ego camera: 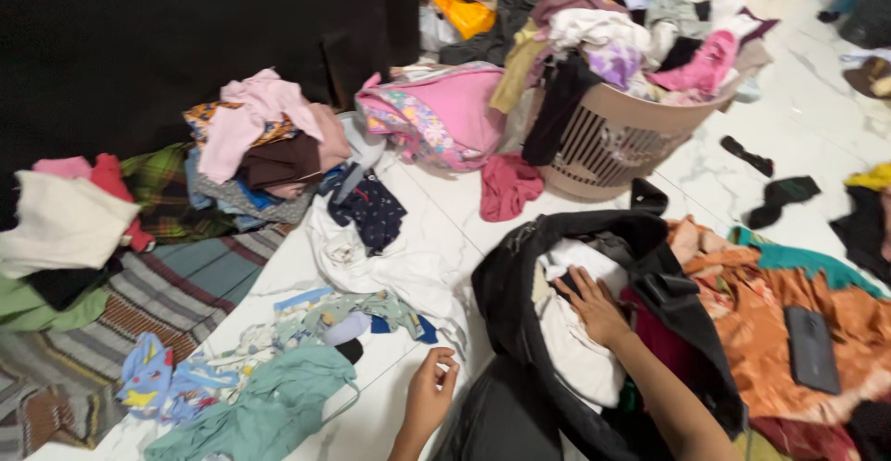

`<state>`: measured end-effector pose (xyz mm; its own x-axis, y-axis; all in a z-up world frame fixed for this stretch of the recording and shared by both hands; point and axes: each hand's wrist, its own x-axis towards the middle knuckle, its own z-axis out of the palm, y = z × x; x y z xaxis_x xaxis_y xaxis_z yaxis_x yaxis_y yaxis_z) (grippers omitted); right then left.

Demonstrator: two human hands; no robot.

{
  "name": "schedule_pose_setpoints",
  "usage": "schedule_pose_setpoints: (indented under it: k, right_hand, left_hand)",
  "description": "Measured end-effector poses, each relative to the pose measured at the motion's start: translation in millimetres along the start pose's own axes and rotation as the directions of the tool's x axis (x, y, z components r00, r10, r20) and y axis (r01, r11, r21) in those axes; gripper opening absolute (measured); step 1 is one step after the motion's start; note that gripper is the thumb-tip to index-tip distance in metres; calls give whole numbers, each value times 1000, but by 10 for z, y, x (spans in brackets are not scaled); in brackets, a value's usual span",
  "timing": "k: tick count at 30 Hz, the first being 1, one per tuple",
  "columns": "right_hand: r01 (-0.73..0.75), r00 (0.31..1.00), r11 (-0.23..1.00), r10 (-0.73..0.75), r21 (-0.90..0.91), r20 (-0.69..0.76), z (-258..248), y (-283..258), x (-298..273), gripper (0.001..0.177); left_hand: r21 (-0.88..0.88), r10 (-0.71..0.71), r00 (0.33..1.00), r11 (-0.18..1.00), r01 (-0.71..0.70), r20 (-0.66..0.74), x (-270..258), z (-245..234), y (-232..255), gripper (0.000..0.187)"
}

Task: The person sits on the floor and folds clothes one at a time, placing each folded item into an open black bag beside them. They briefly reach toward clothes near an open wardrobe, then continue folding and stowing garments, including a patterned cloth and light green items.

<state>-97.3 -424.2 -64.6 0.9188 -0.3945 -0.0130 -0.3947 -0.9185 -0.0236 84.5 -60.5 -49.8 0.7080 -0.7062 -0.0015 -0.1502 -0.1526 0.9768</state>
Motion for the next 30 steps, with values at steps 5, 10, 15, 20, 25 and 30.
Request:
schedule_pose_setpoints:
  k: [5, 10, 15, 20, 25, 30]
  right_hand:
    - [7, 1000, 1000, -7, -5, 26, -15, 26, 5, 76]
    - [-27, 999, 999, 26, 19, 41, -104, -61, 8, 73]
    - [-240, 970, 966, 236, 100, 54, -290, -355, -201, 88]
    - [-169, 979, 858, 203, 485, -18, -868, -876, -552, 73]
    - [124, 912, 758, 167, 641, -374, -1483, -1506, -940, 69]
    - [328, 878, 562, 115, 759, -464, -1552, -2094, -1076, 62]
  left_hand:
    - [53, -71, 997, 996, 70, 8, -137, 14, -177, 24]
    - [192, -53, 996, 979, 66, -73, -392, -210, -524, 27]
    - [645, 96, 957, 757, 108, -274, -478, -827, -1035, 40]
    - [727, 56, 931, 642, 242, -360, -348, -1389, -1322, 67]
    - [878, -25, 956, 389, 278, -292, -154, -1686, -1442, 38]
    - [864, 201, 948, 489, 121, -246, -55, -1796, -1091, 26]
